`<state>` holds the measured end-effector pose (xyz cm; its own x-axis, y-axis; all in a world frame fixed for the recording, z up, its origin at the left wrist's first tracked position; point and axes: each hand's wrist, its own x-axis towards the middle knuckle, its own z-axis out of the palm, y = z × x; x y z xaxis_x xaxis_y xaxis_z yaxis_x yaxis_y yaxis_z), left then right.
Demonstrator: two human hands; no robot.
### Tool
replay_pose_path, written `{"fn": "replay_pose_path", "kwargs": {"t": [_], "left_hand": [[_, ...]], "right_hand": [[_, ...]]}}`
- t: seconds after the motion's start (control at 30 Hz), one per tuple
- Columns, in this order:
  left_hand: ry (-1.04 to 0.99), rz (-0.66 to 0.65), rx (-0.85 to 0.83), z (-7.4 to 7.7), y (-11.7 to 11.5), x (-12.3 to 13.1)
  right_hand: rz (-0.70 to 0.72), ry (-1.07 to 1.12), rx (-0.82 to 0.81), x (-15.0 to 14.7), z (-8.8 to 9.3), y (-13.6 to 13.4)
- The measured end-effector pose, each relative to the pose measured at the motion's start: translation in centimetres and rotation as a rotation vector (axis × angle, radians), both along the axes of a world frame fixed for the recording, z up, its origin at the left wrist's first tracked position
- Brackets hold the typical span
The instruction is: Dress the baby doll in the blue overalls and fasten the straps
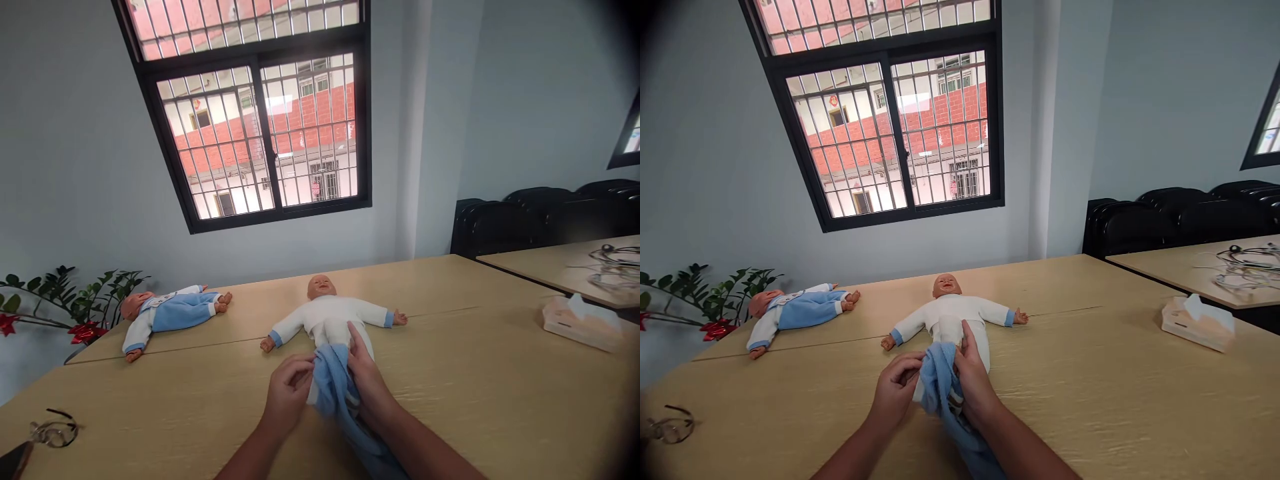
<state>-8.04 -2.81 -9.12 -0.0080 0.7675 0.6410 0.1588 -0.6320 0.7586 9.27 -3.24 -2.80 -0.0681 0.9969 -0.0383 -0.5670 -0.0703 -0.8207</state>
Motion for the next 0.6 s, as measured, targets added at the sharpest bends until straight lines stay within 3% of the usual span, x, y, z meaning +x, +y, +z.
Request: {"fn": "replay_pose_path", "kwargs": {"t": [0.17, 0.37, 0.6], "left_hand": [[0.336, 0.075, 0.229, -0.5, 0.0, -0.2], [0.442, 0.074, 0.206, -0.5, -1.1, 0.9], [0.484, 0.195, 0.178, -1.0, -1.3, 1.2]], "right_hand": [[-0.016, -0.01, 0.007, 0.2, -0.6, 0.4], [-0.105, 0.014, -0.083, -0.6, -0.8, -0.6], [0.068, 0.081, -0.057, -0.6, -0.5, -0.5]]}}
